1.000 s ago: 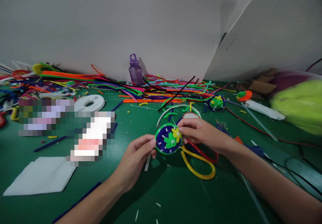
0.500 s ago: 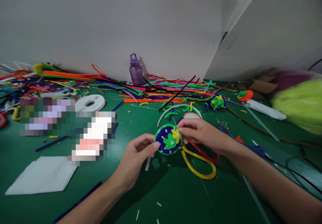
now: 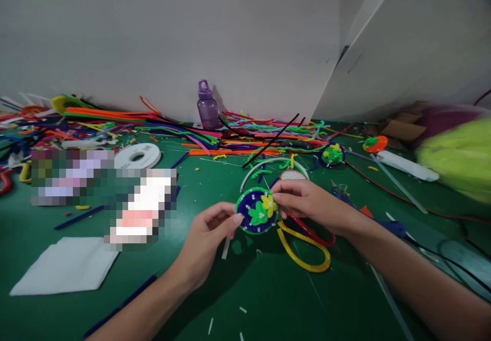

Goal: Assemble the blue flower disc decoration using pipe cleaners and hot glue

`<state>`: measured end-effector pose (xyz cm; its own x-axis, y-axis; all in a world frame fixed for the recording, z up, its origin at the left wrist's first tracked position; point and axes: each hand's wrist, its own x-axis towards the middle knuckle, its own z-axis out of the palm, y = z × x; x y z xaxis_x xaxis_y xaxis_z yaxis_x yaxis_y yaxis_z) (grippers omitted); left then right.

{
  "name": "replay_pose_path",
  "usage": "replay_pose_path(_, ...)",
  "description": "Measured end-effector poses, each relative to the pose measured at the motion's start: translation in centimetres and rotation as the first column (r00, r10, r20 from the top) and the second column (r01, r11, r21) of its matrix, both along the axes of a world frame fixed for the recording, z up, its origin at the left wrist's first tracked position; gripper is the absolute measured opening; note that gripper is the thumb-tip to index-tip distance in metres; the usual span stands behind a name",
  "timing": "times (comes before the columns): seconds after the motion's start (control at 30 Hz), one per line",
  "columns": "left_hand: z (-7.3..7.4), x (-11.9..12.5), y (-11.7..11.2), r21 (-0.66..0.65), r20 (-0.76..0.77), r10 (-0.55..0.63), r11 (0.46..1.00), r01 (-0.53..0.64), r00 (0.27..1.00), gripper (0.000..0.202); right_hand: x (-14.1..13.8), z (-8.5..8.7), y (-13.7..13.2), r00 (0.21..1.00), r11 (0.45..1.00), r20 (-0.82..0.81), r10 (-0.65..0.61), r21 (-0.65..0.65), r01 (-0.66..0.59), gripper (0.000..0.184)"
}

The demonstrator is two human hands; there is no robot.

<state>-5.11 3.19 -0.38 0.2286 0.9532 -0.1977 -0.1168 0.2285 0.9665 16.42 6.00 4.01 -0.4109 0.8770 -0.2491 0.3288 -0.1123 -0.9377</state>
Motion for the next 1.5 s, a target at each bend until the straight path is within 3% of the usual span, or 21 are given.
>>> replay_pose_path(0.4,-0.15,-0.18,0.23,0.021,0.048,0.001,1.0,-0.002,0.999,0.015,-0.19,0.25,-0.31,0.999,1.0,-0.041,-0.02,-0.022,0.019,0.018)
replay_pose_path(0.6,-0.16,-0.16,0.28,0.017,0.09,-0.007,1.0,0.006,0.996,0.012,0.21,0.68,-0.24,0.996,0.998,-0.069,0.056,-0.021,-0.058,0.014)
replay_pose_path(1.5,-0.27,-0.16,0.19,0.016,0.052,0.011,1.0,-0.011,0.999,0.012,0.1,0.79,-0.43,0.992,0.996,-0.091,0.089,0.013,-0.088,0.013)
